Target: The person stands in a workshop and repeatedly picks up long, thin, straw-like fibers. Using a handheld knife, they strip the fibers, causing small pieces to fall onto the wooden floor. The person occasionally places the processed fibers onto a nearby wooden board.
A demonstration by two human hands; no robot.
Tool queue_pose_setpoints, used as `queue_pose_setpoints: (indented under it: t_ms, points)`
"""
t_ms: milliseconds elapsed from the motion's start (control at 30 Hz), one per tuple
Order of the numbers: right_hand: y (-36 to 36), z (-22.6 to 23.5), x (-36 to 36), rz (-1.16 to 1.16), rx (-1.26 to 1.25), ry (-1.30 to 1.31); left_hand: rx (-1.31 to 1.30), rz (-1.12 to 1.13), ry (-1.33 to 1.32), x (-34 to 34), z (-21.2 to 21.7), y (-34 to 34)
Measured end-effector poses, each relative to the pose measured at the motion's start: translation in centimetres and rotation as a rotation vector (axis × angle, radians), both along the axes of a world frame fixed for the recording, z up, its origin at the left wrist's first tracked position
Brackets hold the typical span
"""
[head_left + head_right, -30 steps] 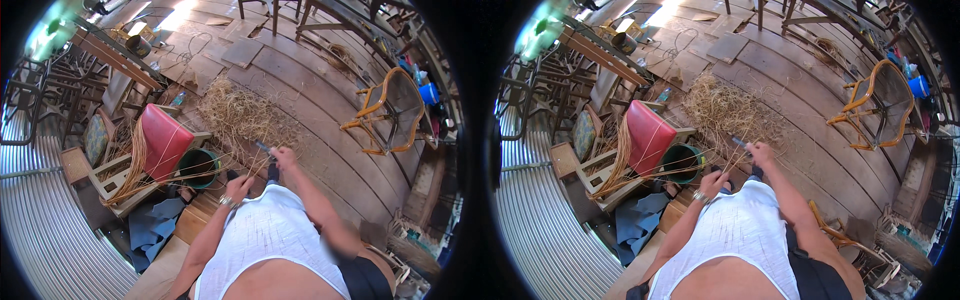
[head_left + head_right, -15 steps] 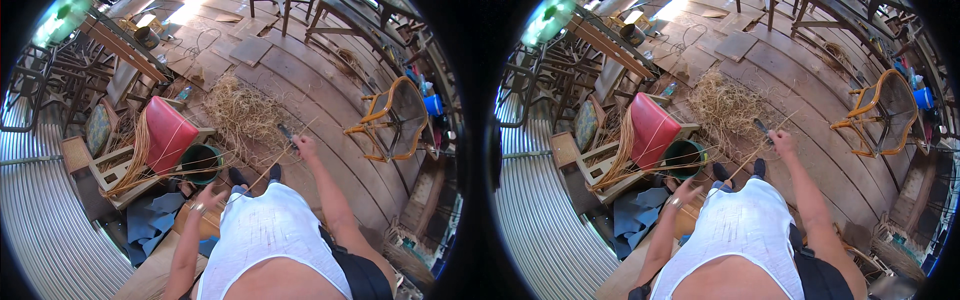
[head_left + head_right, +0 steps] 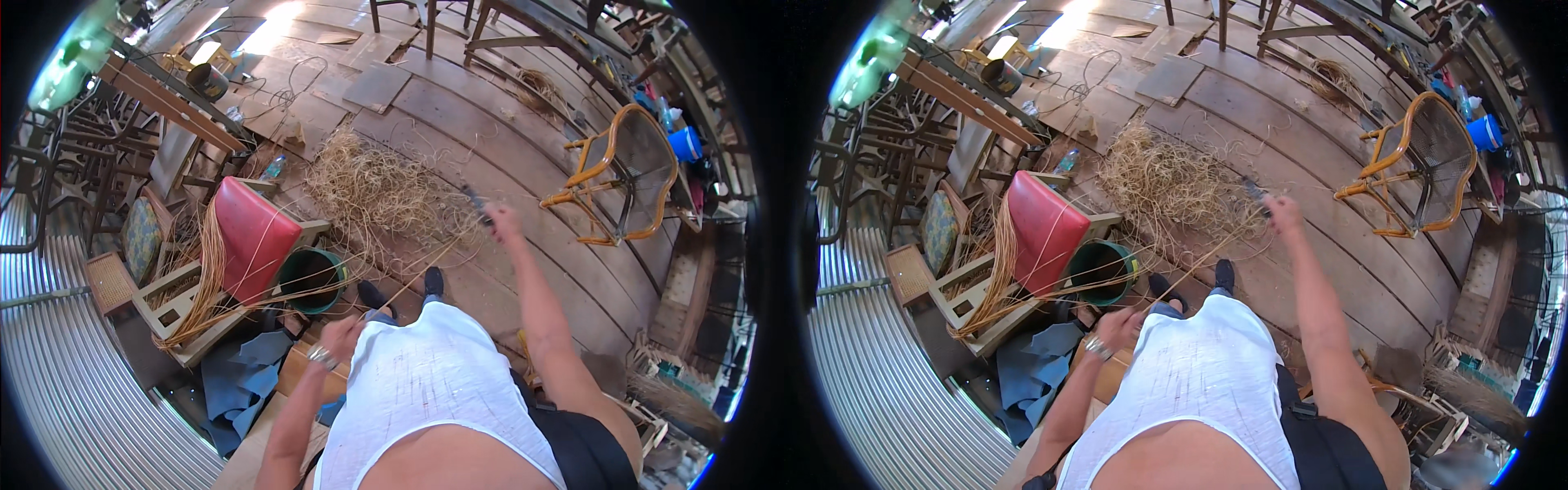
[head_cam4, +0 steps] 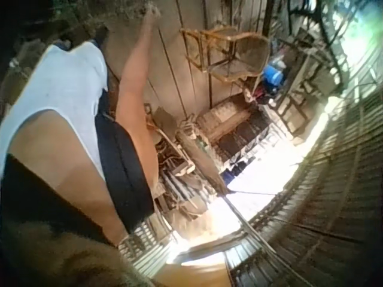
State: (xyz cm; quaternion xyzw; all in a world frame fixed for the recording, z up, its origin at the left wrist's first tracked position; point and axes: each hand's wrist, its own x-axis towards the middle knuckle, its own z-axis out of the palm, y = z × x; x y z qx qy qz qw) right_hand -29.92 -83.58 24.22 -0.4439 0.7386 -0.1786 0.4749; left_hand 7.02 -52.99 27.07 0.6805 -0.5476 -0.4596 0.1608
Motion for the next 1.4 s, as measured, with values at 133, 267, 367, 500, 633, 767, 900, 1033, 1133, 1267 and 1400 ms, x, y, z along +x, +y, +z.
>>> queue_pose_setpoints:
  t_ms: [133, 267, 367, 500, 633, 767, 900, 1033, 1133, 1267, 1400]
  points:
    - [-3.2, 0.1, -3.2, -0.052, -0.057, 0.067, 0.216, -0.006, -0.374, 9.3, -2.2, 14.3]
    - [0.2, -2.2, 2.1, 0.138, -0.107, 0.085, 0.741, -0.178, -0.512, 10.4, -9.0, 19.1]
    - [4.4, -1.9, 5.2, 0.154, -0.096, 0.017, 0.455, 0.04, -0.414, 5.6, -7.2, 8.6]
    - [8.1, -1.8, 8.4, 0.245, -0.145, -0.033, 0.234, 0.224, 0.375, -3.8, -3.7, -7.7]
    - [10.2, -0.9, 9.7, 0.243, -0.125, -0.013, 0.527, 0.214, 0.788, -10.3, -4.8, -14.8]
    - [10.6, -0.7, 8.0, 0.165, 0.023, -0.079, 0.085, -0.035, 0.294, -11.9, -5.8, -14.7]
    - [6.6, -1.7, 0.2, -0.127, 0.039, -0.174, 0.006, -0.101, 0.365, -8.1, -0.9, -9.7]
    - [1.0, 1.8, -10.6, -0.217, -0.039, 0.039, 0.095, -0.097, 0.151, 2.0, 0.2, -0.7]
    - [-2.9, 3.8, -18.8, -0.574, -0.115, 0.044, 0.312, -0.144, -0.35, 13.1, -3.0, 10.9]
    - [-6.2, 10.9, -24.6, -0.251, -0.299, 0.0, 0.841, 0.19, -0.558, 23.8, -1.5, 30.7]
    - [-7.2, 6.3, -26.4, -0.075, -0.182, 0.257, 1.017, 0.085, -0.764, 24.6, -2.5, 34.3]
